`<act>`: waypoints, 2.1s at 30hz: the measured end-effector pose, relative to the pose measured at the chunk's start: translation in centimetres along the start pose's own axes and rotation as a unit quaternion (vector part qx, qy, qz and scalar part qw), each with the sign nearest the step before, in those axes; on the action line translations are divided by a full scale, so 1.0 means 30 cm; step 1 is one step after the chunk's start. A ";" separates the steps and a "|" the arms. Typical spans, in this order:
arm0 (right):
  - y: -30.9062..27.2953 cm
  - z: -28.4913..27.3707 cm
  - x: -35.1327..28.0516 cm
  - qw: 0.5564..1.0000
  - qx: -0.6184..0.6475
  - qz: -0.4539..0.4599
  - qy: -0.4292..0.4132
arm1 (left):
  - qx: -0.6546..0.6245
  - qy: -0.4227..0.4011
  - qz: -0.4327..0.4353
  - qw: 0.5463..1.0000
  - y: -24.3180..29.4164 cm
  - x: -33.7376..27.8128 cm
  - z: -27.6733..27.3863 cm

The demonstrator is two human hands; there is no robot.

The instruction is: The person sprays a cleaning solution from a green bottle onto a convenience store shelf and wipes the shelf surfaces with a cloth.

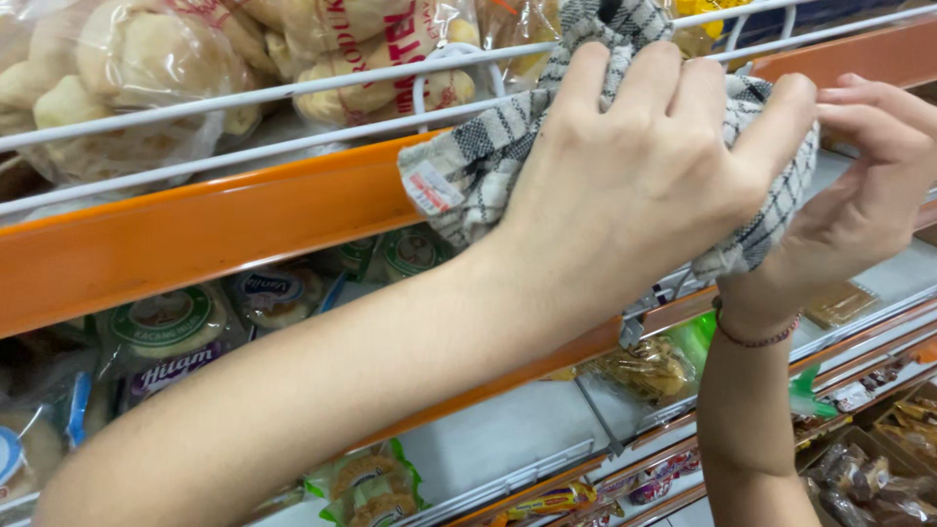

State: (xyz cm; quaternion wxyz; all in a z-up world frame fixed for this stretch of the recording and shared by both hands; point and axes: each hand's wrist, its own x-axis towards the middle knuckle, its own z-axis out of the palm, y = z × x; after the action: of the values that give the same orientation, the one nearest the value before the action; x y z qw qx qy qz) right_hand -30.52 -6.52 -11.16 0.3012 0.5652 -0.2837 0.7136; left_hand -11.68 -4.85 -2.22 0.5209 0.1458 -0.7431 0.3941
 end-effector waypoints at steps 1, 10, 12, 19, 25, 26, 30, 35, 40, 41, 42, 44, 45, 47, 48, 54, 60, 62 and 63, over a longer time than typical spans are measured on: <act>-0.010 0.000 -0.005 1.000 0.027 0.013 0.003 | 0.001 -0.004 -0.009 1.000 -0.004 -0.003 -0.020; -0.172 0.038 -0.023 0.998 0.055 0.013 -0.036 | 0.109 -0.103 0.030 0.988 -0.109 -0.105 -0.272; -0.214 0.072 -0.014 0.998 0.030 -0.028 -0.048 | 0.123 -0.101 0.053 0.986 -0.132 -0.122 -0.321; -0.371 0.165 -0.032 0.995 0.047 -0.035 -0.086 | 0.137 -0.206 0.065 0.967 -0.254 -0.171 -0.592; -0.531 0.260 -0.061 0.992 0.081 -0.037 -0.086 | 0.162 -0.230 0.059 0.958 -0.346 -0.267 -0.767; -0.560 0.277 -0.065 0.992 0.078 -0.041 -0.088 | 0.166 -0.219 0.066 0.959 -0.365 -0.287 -0.788; -0.691 0.348 -0.097 0.990 0.072 -0.047 -0.108 | 0.177 -0.191 0.081 0.962 -0.425 -0.373 -0.879; -0.840 0.444 -0.110 0.987 0.068 -0.071 -0.124 | 0.163 -0.192 0.083 0.964 -0.535 -0.443 -1.025; -1.019 0.572 -0.147 0.985 0.055 -0.088 -0.138 | 0.162 -0.204 0.084 0.962 -0.647 -0.521 -1.205; -1.054 0.603 -0.151 0.984 0.054 -0.100 -0.140 | 0.158 -0.210 0.079 0.962 -0.672 -0.536 -1.245; -1.096 0.623 -0.160 0.983 0.051 -0.103 -0.144 | 0.153 -0.217 0.074 0.961 -0.693 -0.553 -1.287; -1.171 0.690 -0.169 0.982 0.056 -0.112 -0.141 | 0.165 -0.224 0.067 0.958 -0.740 -0.581 -1.375; -1.210 0.719 -0.174 0.982 0.053 -0.117 -0.142 | 0.174 -0.229 0.066 0.955 -0.765 -0.596 -1.416; -1.285 0.772 -0.185 0.979 0.042 -0.133 -0.148 | 0.194 -0.242 0.062 0.949 -0.812 -0.632 -1.494; -1.326 0.800 -0.196 0.978 0.043 -0.139 -0.151 | 0.197 -0.249 0.054 0.947 -0.831 -0.653 -1.534; -1.561 0.946 -0.223 0.968 0.077 -0.177 -0.159 | 0.183 -0.251 -0.015 0.950 -0.922 -0.779 -1.748; -1.787 1.056 -0.246 0.960 0.078 -0.187 -0.191 | 0.186 -0.261 -0.085 0.944 -1.024 -0.886 -1.948; -1.854 1.085 -0.261 0.957 0.088 -0.184 -0.208 | 0.175 -0.261 -0.106 0.943 -1.050 -0.911 -2.010; -1.884 1.103 -0.264 0.955 0.094 -0.185 -0.214 | 0.174 -0.257 -0.112 0.944 -1.061 -0.921 -2.030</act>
State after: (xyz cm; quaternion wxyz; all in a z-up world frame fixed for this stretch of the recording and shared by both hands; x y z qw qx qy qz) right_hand 34.38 5.10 -8.65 0.3055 0.7732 -0.1638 0.5311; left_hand 59.90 14.11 -4.05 0.3193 0.4133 -0.7502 0.4054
